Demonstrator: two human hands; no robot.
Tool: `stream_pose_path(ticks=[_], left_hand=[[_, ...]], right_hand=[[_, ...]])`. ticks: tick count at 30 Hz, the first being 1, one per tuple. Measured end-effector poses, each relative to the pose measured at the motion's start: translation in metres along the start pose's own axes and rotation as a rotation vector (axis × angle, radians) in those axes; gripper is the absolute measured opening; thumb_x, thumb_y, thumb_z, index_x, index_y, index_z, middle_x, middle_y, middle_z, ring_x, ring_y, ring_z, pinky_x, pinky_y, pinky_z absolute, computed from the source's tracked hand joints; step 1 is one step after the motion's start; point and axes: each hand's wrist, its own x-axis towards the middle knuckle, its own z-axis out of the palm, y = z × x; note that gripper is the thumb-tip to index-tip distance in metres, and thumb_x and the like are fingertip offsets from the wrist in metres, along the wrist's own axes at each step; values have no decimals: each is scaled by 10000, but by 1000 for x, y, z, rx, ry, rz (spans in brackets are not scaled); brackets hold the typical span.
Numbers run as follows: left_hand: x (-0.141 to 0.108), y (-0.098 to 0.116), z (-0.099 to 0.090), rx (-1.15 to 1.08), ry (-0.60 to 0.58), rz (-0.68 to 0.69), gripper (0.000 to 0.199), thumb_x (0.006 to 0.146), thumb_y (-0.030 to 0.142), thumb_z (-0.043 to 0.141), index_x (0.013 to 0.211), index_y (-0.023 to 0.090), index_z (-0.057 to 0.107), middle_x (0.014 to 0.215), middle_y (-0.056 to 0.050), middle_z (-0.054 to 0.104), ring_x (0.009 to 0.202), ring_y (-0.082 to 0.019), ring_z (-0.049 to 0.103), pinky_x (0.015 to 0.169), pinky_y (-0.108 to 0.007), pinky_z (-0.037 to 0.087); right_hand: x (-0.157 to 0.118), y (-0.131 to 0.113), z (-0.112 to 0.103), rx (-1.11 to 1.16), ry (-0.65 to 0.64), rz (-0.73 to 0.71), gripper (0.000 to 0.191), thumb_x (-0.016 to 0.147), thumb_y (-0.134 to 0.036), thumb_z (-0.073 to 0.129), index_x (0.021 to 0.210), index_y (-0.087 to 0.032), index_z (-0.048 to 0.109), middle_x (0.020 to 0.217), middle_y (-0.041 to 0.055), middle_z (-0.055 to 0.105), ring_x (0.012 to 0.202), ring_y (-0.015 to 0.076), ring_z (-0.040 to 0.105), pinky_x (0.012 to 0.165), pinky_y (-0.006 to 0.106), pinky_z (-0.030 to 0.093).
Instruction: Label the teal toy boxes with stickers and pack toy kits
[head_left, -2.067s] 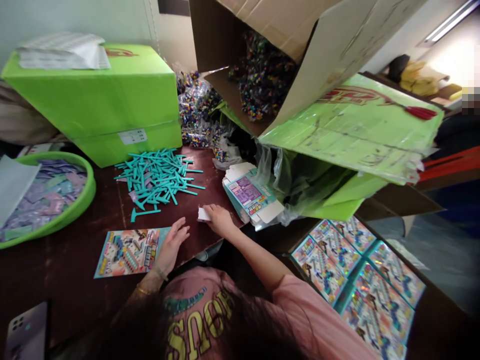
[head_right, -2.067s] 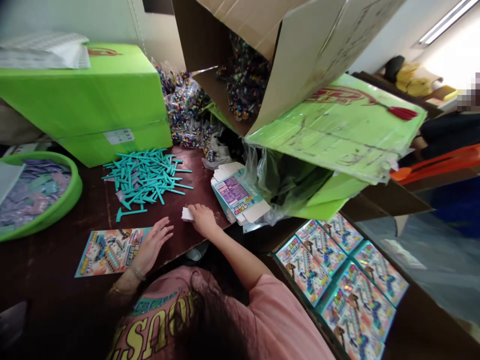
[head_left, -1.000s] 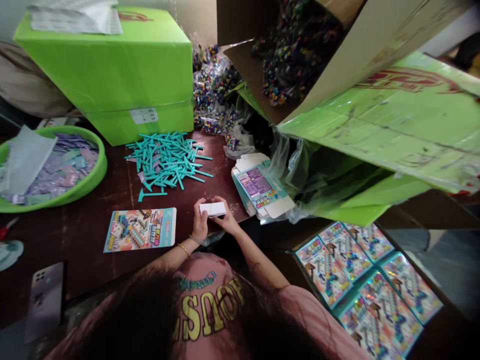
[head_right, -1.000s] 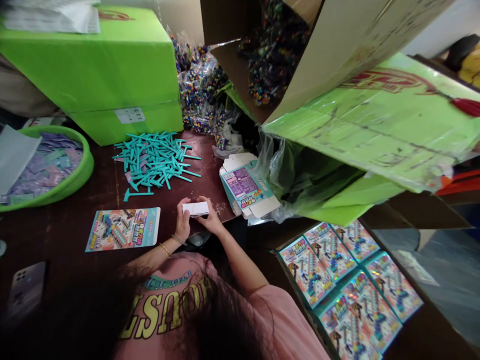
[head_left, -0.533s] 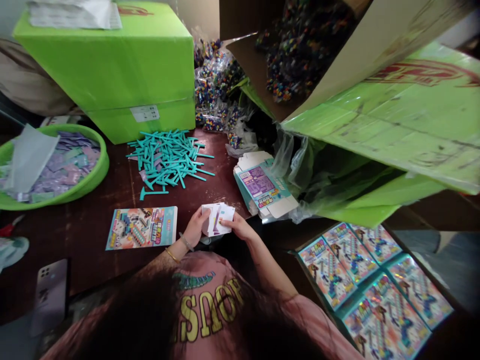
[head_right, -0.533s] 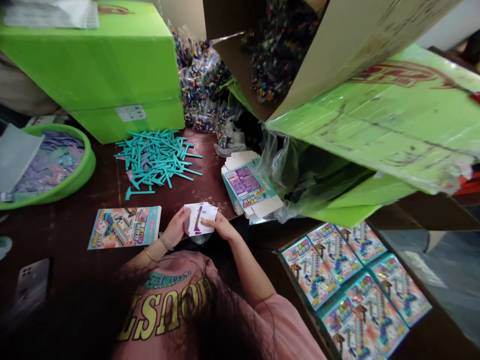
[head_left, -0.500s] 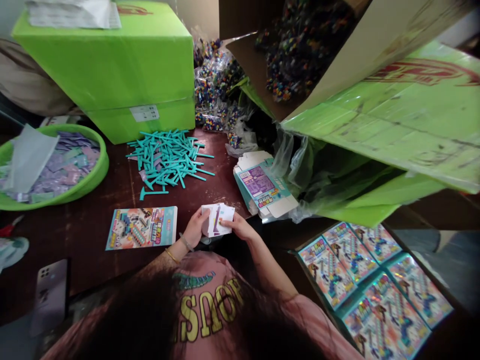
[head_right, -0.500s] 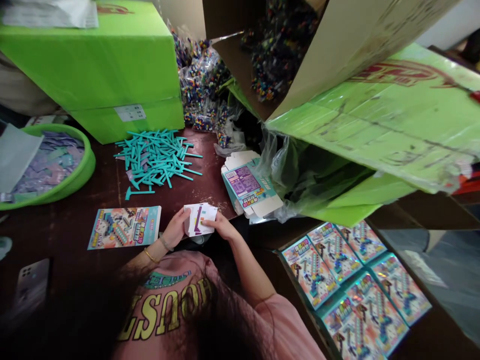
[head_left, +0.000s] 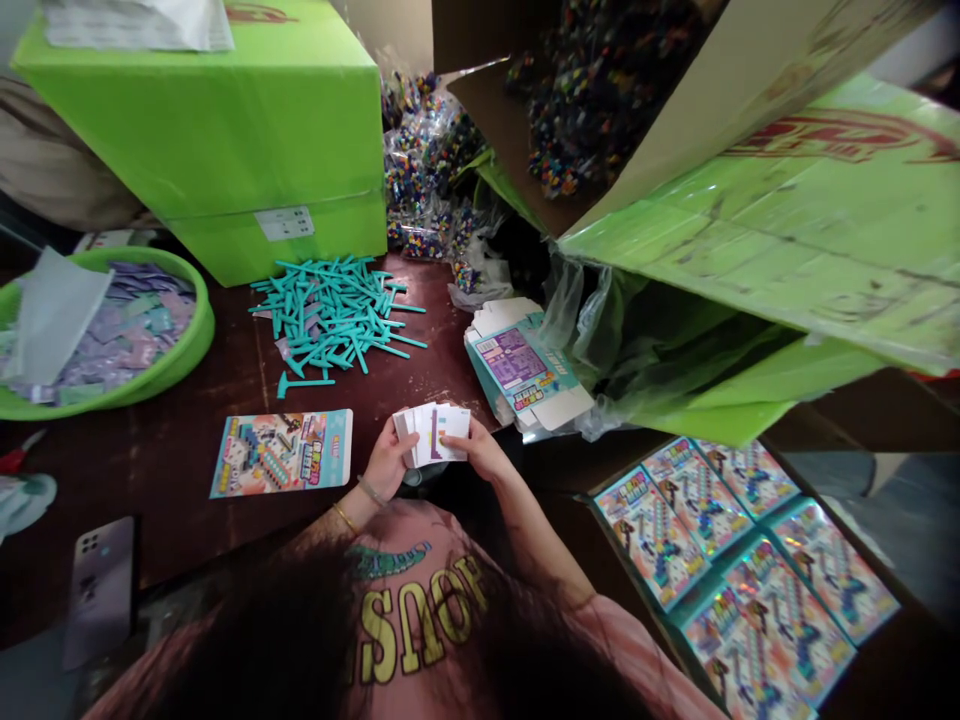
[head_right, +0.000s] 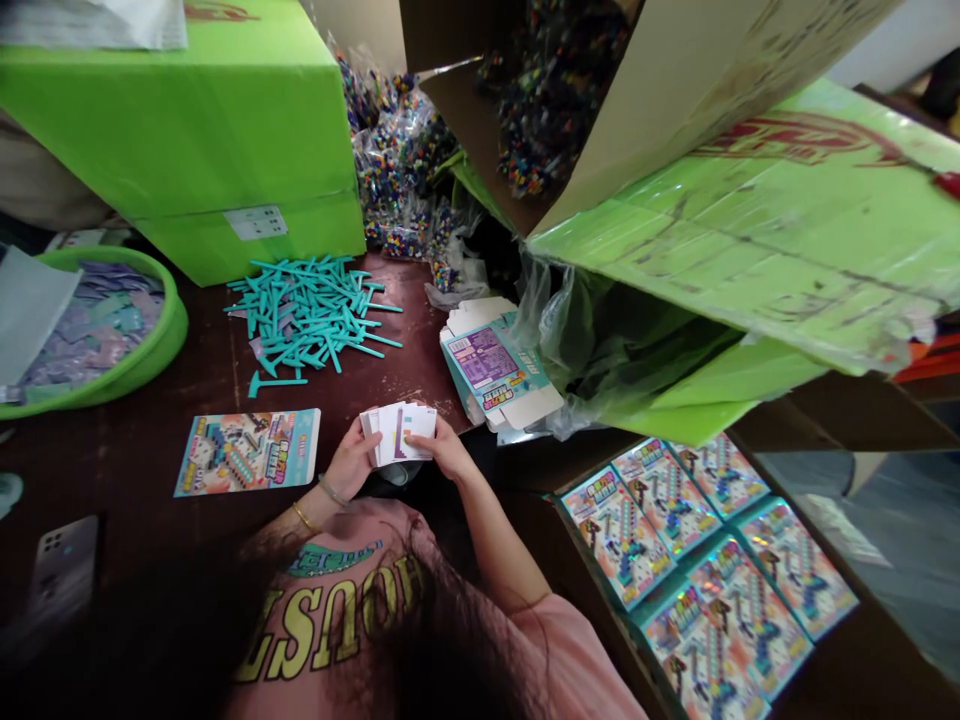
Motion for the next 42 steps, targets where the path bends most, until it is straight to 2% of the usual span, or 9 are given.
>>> stream_pose_path(ticks=[5, 10, 16, 21, 25, 30, 34, 39, 42], left_hand=[[4, -2, 2, 48, 73, 151, 692, 659, 296, 864, 1264, 238, 533, 1269, -68, 677, 1188, -253, 629, 1050, -422, 473], [10, 2, -1, 18, 100, 163, 683, 656, 289, 864, 1249, 225, 533, 1234, -67, 689, 1141, -240, 651, 1028, -407, 488], [21, 2, -3, 45, 152, 166, 569, 644, 326, 847, 1111, 194, 549, 1117, -70, 714, 1044, -245, 683, 985, -444, 506], [20, 6, 5, 93, 115, 148, 540, 630, 289, 835, 1099, 186, 587, 1041, -51, 731, 961, -231, 695, 920, -403, 526], [17, 20, 11, 49, 108, 105, 491, 641, 272, 826, 1075, 185, 612, 1002, -38, 743, 913, -234, 700, 865, -384, 537], [19, 47, 5, 136, 39, 108, 410, 711, 369, 815, 1043, 169, 679, 1038, -66, 747, 991, -244, 678, 897, -363, 507], [18, 62, -5, 181, -25, 75, 428, 710, 317, 821, 1099, 178, 706, 1119, -85, 733, 1047, -248, 654, 911, -363, 501], [7, 61, -1, 231, -41, 133, 471, 769, 323, 784, 1207, 193, 666, 1195, -82, 712, 1132, -255, 623, 1035, -398, 448], [4, 56, 3, 300, -51, 175, 597, 757, 285, 791, 1315, 207, 594, 1278, -80, 675, 1217, -262, 586, 1107, -413, 400]], right_hand=[[2, 0, 6, -58, 222, -112, 566, 613, -333, 894, 1117, -198, 675, 1094, 59, 765, 994, 261, 720, 943, 436, 566], [9, -4, -4, 39, 303, -163, 490, 623, -370, 884, 1037, -183, 701, 1028, 64, 782, 934, 267, 735, 932, 447, 570], [20, -3, -13, 86, 195, -57, 523, 563, -350, 920, 1016, -180, 722, 1018, 67, 789, 939, 284, 743, 950, 476, 562], [25, 10, 6, -17, 153, -68, 533, 601, -359, 898, 1056, -192, 677, 1027, 48, 783, 944, 254, 733, 956, 449, 556], [30, 13, 17, 52, 84, -91, 569, 644, -365, 873, 1134, -216, 624, 1095, 53, 764, 984, 256, 728, 958, 438, 559], [42, 6, 13, 86, -19, -58, 578, 645, -395, 869, 1138, -222, 621, 1102, 71, 758, 991, 295, 729, 920, 467, 576], [49, 1, 8, 90, -27, -58, 597, 646, -401, 864, 1163, -229, 620, 1113, 70, 753, 984, 287, 727, 890, 452, 582], [49, 2, 8, 157, -60, -61, 589, 641, -372, 878, 1160, -233, 635, 1107, 52, 759, 973, 272, 731, 879, 419, 589], [48, 3, 8, 200, -60, -69, 553, 644, -332, 887, 1135, -232, 654, 1082, 42, 769, 940, 255, 736, 851, 389, 600]])
